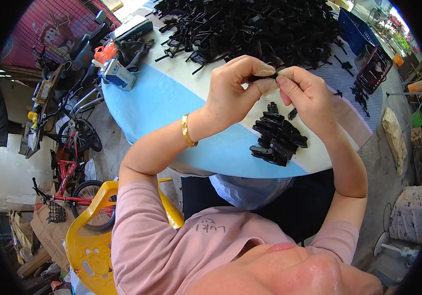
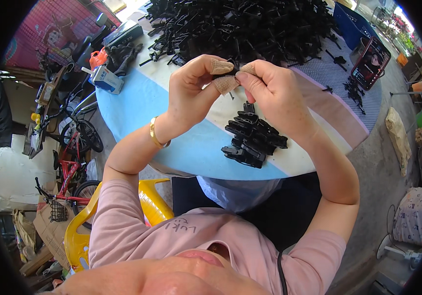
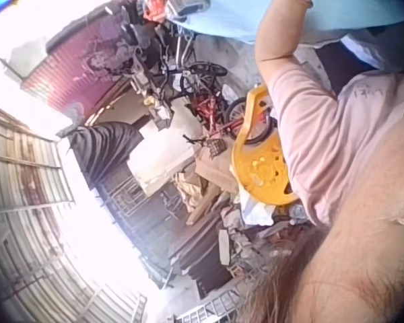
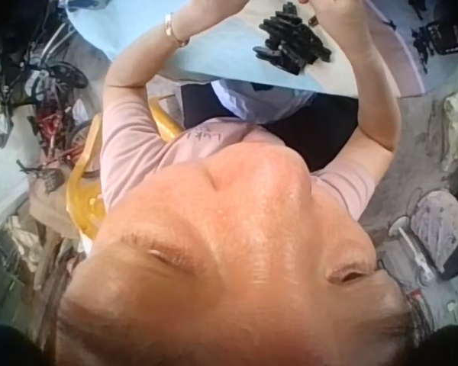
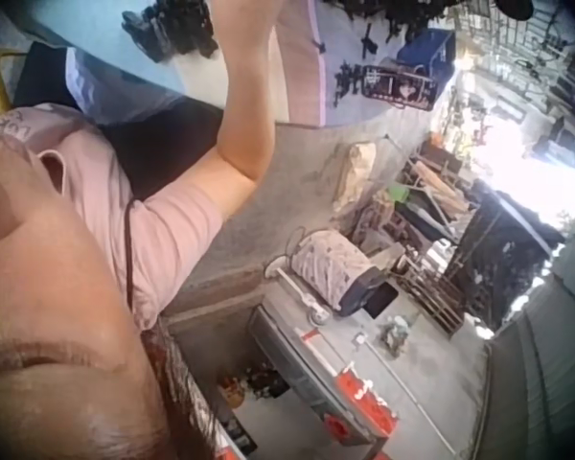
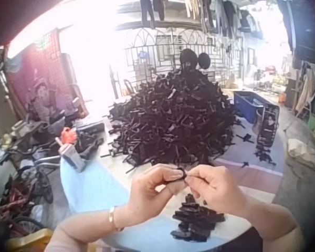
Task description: Assembling small black plastic components by hand at a workstation.
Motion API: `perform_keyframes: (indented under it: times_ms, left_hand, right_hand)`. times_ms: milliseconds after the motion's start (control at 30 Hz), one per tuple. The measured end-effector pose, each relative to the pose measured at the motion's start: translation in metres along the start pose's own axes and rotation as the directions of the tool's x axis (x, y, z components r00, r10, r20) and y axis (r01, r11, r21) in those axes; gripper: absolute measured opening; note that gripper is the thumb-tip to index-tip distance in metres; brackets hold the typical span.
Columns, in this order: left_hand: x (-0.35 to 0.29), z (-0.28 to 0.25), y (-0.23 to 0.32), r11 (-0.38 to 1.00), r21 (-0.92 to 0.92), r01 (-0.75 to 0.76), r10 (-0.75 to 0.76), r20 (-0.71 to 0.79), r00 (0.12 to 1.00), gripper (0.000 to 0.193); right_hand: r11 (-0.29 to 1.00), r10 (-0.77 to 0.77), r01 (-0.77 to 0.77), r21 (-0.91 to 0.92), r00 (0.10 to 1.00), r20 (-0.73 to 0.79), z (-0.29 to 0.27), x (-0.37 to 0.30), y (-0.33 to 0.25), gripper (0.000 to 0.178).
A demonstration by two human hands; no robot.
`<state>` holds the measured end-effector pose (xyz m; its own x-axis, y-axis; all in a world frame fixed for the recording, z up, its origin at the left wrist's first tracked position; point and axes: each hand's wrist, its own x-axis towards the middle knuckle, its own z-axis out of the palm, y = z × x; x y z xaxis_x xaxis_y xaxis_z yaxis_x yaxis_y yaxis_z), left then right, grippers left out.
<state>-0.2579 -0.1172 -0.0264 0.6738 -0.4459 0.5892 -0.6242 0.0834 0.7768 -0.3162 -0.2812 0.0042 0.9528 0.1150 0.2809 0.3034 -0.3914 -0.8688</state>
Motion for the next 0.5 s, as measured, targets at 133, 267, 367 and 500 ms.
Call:
perform_keyframes:
  times_ms: [133, 267, 367, 500]
  left_hand:
    - [0.004, 0.002, -0.001, 0.971, 0.192, -0.143, 0.143, 0.014, 0.990, 0.024]
    - [0.006, 0.008, 0.008, 0.975, 0.207, 0.084, -0.111, 0.125, 0.986, 0.041]
    - [0.007, 0.002, -0.002, 0.966, 0.142, 0.218, -0.250, 0.277, 0.928, 0.052]
    - [0.015, 0.000, -0.031, 0.876, 0.459, -0.149, 0.035, 0.247, 0.968, 0.045]
  right_hand:
    - [0.997, 0.072, -0.072, 0.003, 0.997, 0.040, -0.009, 0.009, 0.010, 0.015]
    - [0.989, 0.144, -0.140, -0.037, 0.923, 0.356, -0.047, 0.018, 0.022, 0.014]
    - [0.989, 0.144, -0.144, -0.031, 0.913, 0.382, -0.055, 0.017, 0.018, 0.012]
    - [0.983, 0.139, -0.110, -0.144, 0.968, 0.211, -0.050, 0.021, 0.033, 0.015]
